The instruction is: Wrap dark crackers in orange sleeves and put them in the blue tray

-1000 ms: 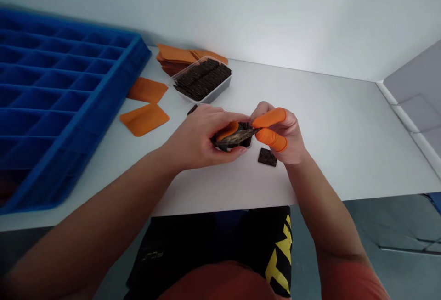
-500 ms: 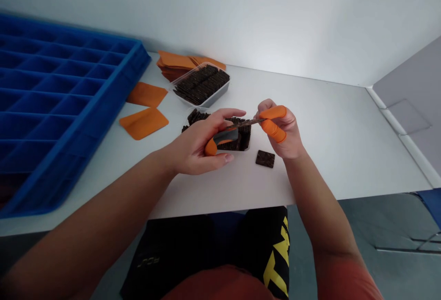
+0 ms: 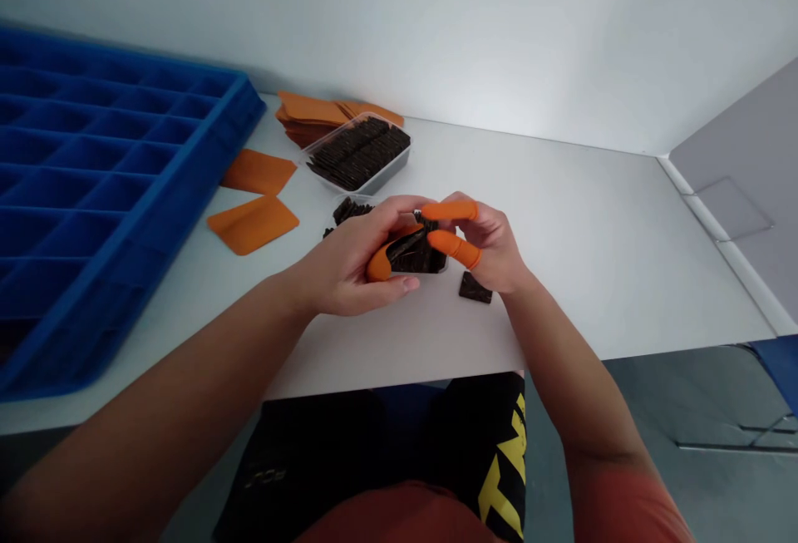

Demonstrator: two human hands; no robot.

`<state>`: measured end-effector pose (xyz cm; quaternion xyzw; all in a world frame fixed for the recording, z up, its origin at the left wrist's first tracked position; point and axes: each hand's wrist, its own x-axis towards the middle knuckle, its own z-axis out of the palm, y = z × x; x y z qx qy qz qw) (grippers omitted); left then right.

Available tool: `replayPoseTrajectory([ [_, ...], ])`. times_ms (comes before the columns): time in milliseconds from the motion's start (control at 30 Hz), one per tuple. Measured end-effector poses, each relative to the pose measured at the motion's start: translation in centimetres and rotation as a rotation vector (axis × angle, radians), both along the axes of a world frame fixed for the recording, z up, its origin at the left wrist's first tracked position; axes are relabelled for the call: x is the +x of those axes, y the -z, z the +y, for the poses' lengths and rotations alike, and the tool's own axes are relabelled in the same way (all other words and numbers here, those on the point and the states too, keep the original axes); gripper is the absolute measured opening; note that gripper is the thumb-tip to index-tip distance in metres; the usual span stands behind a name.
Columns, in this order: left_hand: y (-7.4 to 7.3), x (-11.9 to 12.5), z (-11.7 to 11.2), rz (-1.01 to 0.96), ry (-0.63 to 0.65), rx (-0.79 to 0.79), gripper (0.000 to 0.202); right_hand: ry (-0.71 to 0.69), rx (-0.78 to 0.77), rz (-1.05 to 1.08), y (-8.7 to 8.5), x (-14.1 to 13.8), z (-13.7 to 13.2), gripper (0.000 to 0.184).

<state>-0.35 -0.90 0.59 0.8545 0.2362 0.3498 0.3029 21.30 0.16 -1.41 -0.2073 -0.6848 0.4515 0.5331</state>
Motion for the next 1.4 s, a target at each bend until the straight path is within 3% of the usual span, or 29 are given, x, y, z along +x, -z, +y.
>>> replayPoseTrajectory([
  [133, -0.2, 0.0, -0.1, 0.016, -0.018, 0.006, 0.068, 0.005, 0.071, 0.038, -0.5, 0.0, -0.2, 0.012],
  [233, -0.4, 0.2, -0.3, 0.044, -0.059, 0.006, 0.067, -0.04, 0.136, -0.109, -0.7, -0.1, -0.6, 0.015],
  [467, -0.4, 0.4, -0.5, 0.066, -0.154, 0.0, 0.057, 0.203, 0.415, -0.355, -1.1, -0.1, -1.4, 0.021],
  [667, -0.6, 0.5, -0.4, 0.043, -0.25, 0.035, 0.049, 0.26, 0.434, -0.466, -0.6, -0.9, -1.9, 0.038],
  [900, -0.6, 0.6, -0.5, 0.041, -0.201, -0.033, 0.036, 0.162, 0.403, -0.56, -0.8, -0.4, -2.0, 0.036],
  [1033, -0.3, 1.0, -0.5, -0.042, -0.319, 0.034, 0.037, 0.26, 0.421, -0.425, -0.6, -0.1, -2.1, 0.047],
  [1167, 0.0, 1.3, -0.4, -0.099, -0.458, 0.103, 0.036, 0.28, 0.294, -0.408, 0.0, -0.7, -2.3, 0.064],
  [1233, 0.1, 1.5, -0.4, -0.092, -0.466, 0.138, 0.034, 0.255, 0.252, -0.456, 0.1, -0.9, -2.4, 0.052],
  [1333, 0.3, 1.8, -0.6, -0.033, -0.364, 0.19, 0.028, 0.24, 0.252, -0.463, 0.0, -1.0, -2.6, 0.021],
  [1400, 0.4, 2.1, -0.8, -0.013, -0.304, 0.223, 0.023, 0.243, 0.298, -0.443, -0.2, -0.8, -2.6, 0.011],
])
